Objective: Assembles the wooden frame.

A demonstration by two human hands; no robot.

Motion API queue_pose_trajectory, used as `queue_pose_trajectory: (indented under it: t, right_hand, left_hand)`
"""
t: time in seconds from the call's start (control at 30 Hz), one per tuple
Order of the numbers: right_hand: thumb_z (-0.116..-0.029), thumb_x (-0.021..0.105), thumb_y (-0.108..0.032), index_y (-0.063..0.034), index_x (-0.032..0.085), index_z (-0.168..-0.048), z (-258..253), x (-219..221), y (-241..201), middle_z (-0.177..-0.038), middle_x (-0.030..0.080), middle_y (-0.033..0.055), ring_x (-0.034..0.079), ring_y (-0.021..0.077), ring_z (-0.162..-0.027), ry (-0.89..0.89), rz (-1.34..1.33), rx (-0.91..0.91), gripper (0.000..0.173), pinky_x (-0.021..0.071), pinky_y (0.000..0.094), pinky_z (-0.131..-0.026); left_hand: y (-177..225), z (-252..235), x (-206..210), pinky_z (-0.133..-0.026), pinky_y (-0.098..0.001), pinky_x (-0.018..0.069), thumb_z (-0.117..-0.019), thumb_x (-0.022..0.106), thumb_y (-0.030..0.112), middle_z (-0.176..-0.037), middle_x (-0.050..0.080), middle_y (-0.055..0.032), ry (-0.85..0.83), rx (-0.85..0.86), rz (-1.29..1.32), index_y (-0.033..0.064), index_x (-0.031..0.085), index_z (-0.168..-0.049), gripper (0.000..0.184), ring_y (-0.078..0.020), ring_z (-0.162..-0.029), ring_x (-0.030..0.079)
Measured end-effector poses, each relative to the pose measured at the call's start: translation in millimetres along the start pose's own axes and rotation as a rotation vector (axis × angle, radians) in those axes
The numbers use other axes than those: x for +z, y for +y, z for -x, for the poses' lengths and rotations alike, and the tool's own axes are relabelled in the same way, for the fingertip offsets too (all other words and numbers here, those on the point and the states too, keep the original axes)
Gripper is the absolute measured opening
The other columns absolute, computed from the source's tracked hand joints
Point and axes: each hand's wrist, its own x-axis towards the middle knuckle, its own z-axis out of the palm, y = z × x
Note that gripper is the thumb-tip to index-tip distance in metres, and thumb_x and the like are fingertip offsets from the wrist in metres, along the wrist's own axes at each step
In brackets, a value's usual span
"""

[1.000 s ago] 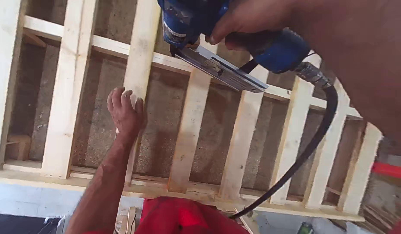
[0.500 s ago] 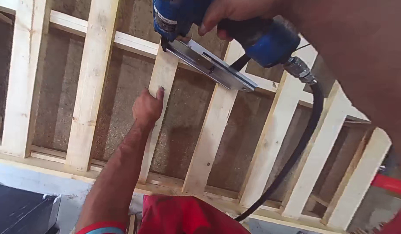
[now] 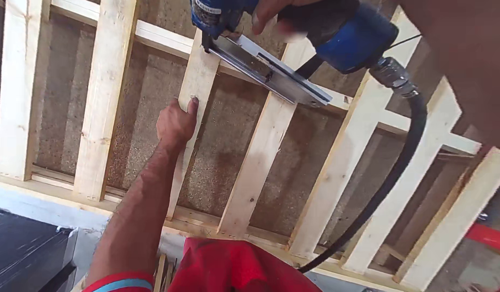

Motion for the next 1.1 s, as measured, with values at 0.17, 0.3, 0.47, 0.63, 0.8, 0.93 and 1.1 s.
queue_pose_trajectory:
  t: [0.17,0.3,0.47,0.63,0.8,0.93,1.1]
  right_hand:
    - [-0.0902,0.072,-0.046,-0.024,0.075,-0.096,39,-1,-19,-0.063,0.064,-0.0084,0.057,-0.0011,-0.047,-0.049,0.182,-0.064,0.023,0.0491,0.0188,-0.042]
    - [-0.0968,0.067,-0.038,-0.0173,0.073,-0.097,48,-3,-32,-0.066,0.064,0.0001,0.059,0.0075,-0.05,-0.18,0.231,0.004,0.021,0.0558,0.0281,-0.047]
    - [-0.0942,0.067,-0.024,-0.0135,0.069,-0.104,126,8,-46,-0.077,0.066,-0.0007,0.061,0.0072,-0.057,0.096,0.192,0.177,0.015,0.0532,0.0229,-0.053]
    - [-0.0862,0.074,-0.014,-0.0126,0.066,-0.116,184,-36,-12,-0.084,0.07,0.0047,0.062,0.0096,-0.053,0.168,0.164,0.221,0.031,0.0551,0.0248,-0.047]
    - [-0.0839,0.074,-0.013,-0.0129,0.066,-0.113,195,-54,30,-0.079,0.069,0.0045,0.062,0.0095,-0.051,0.124,0.155,0.228,0.03,0.0547,0.0236,-0.045]
    - [-0.0837,0.076,-0.016,-0.0133,0.065,-0.115,189,-57,47,-0.078,0.067,0.0056,0.063,0.0107,-0.052,0.117,0.197,0.235,0.033,0.0559,0.0262,-0.046]
    - [-0.088,0.074,-0.019,-0.0124,0.065,-0.112,194,-64,57,-0.074,0.066,0.0052,0.061,0.0112,-0.051,0.107,0.227,0.288,0.027,0.0548,0.0267,-0.046]
  left_hand:
    - [1,0,-4,-0.078,-0.0625,0.0563,-0.0903,0.026,0.086,-0.101,0.072,-0.0152,-0.033,-0.008,0.022,0.0137,0.065,-0.116,0.086,-0.0353,-0.099,0.072]
    - [-3,4,-1,-0.075,-0.0631,0.0558,-0.0909,0.027,0.085,-0.1,0.072,-0.0154,0.027,0.011,0.031,0.0145,0.064,-0.117,0.083,-0.0359,-0.096,0.072]
    - [-16,40,17,-0.118,-0.0562,0.0358,-0.1011,0.056,0.04,-0.143,0.057,-0.0211,0.416,0.621,0.147,0.0047,0.066,-0.129,0.045,-0.0398,-0.139,0.048]
    - [66,98,82,-0.096,-0.052,0.0566,-0.1067,0.049,0.047,-0.121,0.069,-0.0147,-0.277,0.42,0.586,0.0051,0.05,-0.144,0.056,-0.0275,-0.109,0.069]
    - [109,101,117,-0.077,-0.0606,0.0562,-0.1027,0.024,0.071,-0.089,0.07,-0.0156,-0.432,0.223,0.416,0.0094,0.07,-0.1,0.077,-0.0332,-0.088,0.071]
    - [109,99,115,-0.073,-0.0615,0.056,-0.0981,0.021,0.079,-0.084,0.07,-0.0149,-0.406,0.177,0.341,0.0104,0.069,-0.092,0.084,-0.0329,-0.084,0.071]
    - [109,102,119,-0.072,-0.0608,0.0561,-0.0958,0.023,0.082,-0.081,0.07,-0.0134,-0.34,0.159,0.362,0.012,0.071,-0.089,0.085,-0.0315,-0.081,0.071]
